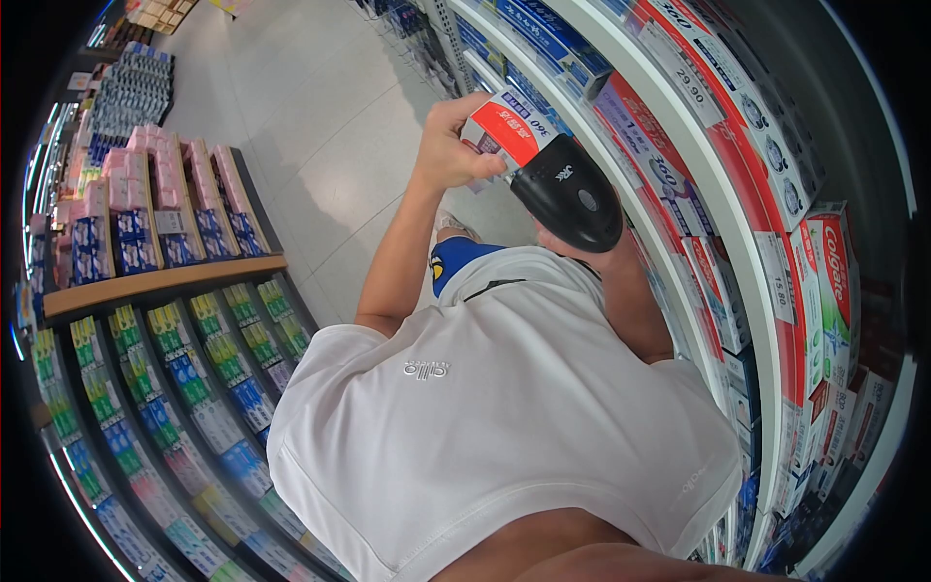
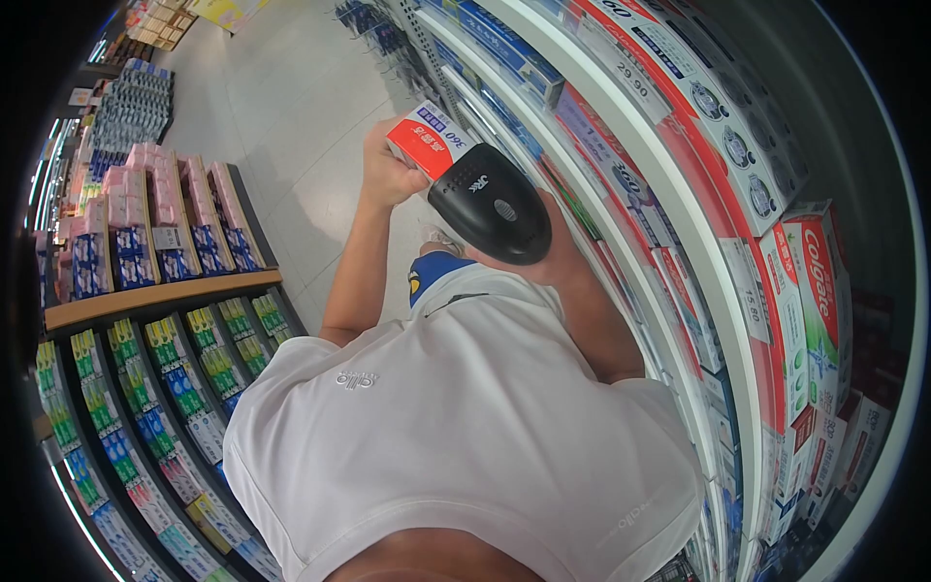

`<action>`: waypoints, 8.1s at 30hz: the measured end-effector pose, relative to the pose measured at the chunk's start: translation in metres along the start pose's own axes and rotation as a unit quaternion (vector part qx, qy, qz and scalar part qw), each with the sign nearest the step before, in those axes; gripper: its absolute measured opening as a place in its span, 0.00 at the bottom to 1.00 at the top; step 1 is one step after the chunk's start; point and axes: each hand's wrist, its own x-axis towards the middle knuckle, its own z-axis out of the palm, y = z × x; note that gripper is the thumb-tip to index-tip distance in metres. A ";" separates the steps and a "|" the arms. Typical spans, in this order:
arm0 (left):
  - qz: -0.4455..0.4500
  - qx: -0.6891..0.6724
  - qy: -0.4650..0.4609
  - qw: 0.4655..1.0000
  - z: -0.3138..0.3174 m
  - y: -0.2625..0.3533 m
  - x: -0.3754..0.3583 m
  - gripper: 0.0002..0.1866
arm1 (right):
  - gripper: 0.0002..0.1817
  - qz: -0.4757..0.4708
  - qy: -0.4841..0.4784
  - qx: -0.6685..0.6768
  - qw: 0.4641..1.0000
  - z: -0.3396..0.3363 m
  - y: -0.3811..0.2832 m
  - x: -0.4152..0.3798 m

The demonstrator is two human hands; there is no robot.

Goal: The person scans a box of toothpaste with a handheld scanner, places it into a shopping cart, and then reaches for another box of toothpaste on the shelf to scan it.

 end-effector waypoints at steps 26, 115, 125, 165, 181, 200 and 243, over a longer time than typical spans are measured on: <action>0.009 0.008 0.010 1.000 0.001 -0.007 0.007 0.32 | 0.25 0.397 0.094 0.358 0.840 -0.018 0.016 0.009; 0.002 0.053 0.069 0.996 0.019 -0.006 0.008 0.26 | 0.24 0.107 0.009 0.165 0.981 -0.001 0.007 -0.001; -0.014 0.093 0.093 0.991 0.025 0.003 0.005 0.23 | 0.22 0.107 0.062 0.189 0.974 0.006 0.003 -0.002; 0.102 0.290 0.181 0.934 0.036 -0.004 0.012 0.26 | 0.19 0.126 0.126 0.223 0.958 0.012 -0.002 0.009; -0.012 -0.072 0.196 0.978 0.010 -0.018 0.009 0.38 | 0.16 0.152 0.137 0.189 0.960 0.018 0.008 0.027; -0.059 -0.298 0.101 0.947 -0.096 -0.060 0.051 0.16 | 0.10 0.182 0.155 0.108 0.965 0.077 0.025 0.124; -0.019 -0.247 -0.021 0.969 -0.180 -0.109 0.063 0.13 | 0.14 0.213 0.231 0.043 0.948 0.158 0.063 0.192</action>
